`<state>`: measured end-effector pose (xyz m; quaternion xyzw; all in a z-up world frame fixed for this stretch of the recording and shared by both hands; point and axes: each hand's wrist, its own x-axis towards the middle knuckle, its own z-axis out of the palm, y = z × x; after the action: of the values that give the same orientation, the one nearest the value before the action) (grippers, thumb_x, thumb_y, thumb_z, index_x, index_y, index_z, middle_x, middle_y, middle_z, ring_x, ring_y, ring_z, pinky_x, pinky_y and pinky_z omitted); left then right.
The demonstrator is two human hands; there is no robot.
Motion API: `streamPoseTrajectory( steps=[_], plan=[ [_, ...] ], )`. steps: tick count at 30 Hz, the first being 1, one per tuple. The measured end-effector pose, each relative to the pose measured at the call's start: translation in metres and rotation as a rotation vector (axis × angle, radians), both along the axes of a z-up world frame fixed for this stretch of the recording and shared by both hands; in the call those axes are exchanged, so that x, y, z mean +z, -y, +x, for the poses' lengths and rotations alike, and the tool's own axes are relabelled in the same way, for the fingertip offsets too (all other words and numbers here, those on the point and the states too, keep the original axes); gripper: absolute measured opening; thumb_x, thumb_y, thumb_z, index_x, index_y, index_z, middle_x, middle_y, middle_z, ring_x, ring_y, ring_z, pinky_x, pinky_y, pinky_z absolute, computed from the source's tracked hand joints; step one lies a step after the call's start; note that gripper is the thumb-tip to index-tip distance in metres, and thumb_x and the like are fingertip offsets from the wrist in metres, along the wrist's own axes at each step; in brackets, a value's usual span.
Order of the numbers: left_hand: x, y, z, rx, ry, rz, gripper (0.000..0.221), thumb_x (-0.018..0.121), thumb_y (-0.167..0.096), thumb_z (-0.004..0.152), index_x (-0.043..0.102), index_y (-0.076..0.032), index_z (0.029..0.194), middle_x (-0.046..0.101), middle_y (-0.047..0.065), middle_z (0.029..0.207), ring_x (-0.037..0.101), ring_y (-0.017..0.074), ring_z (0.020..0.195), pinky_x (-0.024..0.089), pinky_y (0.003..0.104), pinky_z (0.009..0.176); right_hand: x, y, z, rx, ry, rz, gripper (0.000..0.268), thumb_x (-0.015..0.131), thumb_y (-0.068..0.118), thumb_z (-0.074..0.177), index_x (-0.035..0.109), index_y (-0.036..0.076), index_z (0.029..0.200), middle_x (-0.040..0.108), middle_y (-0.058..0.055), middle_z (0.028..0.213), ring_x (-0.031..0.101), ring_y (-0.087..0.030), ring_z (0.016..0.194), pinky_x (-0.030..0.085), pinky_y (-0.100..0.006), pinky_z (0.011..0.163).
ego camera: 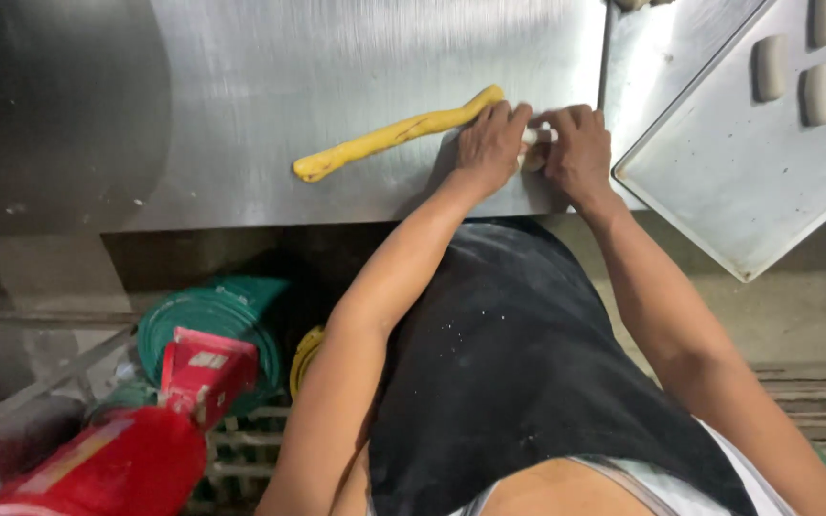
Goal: Rolling out dough and cutting it into small portions for bread rolls.
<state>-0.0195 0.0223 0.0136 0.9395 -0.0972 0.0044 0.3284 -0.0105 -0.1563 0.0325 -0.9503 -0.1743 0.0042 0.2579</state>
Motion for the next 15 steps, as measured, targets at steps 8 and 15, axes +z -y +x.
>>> streamPoseTrajectory(
  steps=[8,15],
  plan=[
    [0.01,0.0,0.0,-0.109,-0.07,0.098,0.028,0.071,-0.011,0.086,0.059,-0.012,0.112,0.059,0.01,0.113,0.061,0.034,0.111,0.056,0.05,0.083,0.006,-0.002,-0.014,0.048,-0.095,-0.065,0.018,0.074,0.009,0.092,0.07,0.013,0.11,0.064,-0.01,0.114,0.056,-0.037,0.109,0.047,-0.05,0.086],
    [-0.013,-0.001,-0.01,-0.131,-0.029,0.052,0.023,0.073,-0.015,0.083,0.063,-0.017,0.103,0.059,0.011,0.108,0.063,0.0334,0.103,0.057,0.051,0.077,0.018,-0.007,-0.029,0.147,0.023,-0.173,0.034,0.071,0.011,0.087,0.068,0.011,0.121,0.065,-0.009,0.117,0.056,-0.034,0.111,0.048,-0.047,0.091]
  ],
)
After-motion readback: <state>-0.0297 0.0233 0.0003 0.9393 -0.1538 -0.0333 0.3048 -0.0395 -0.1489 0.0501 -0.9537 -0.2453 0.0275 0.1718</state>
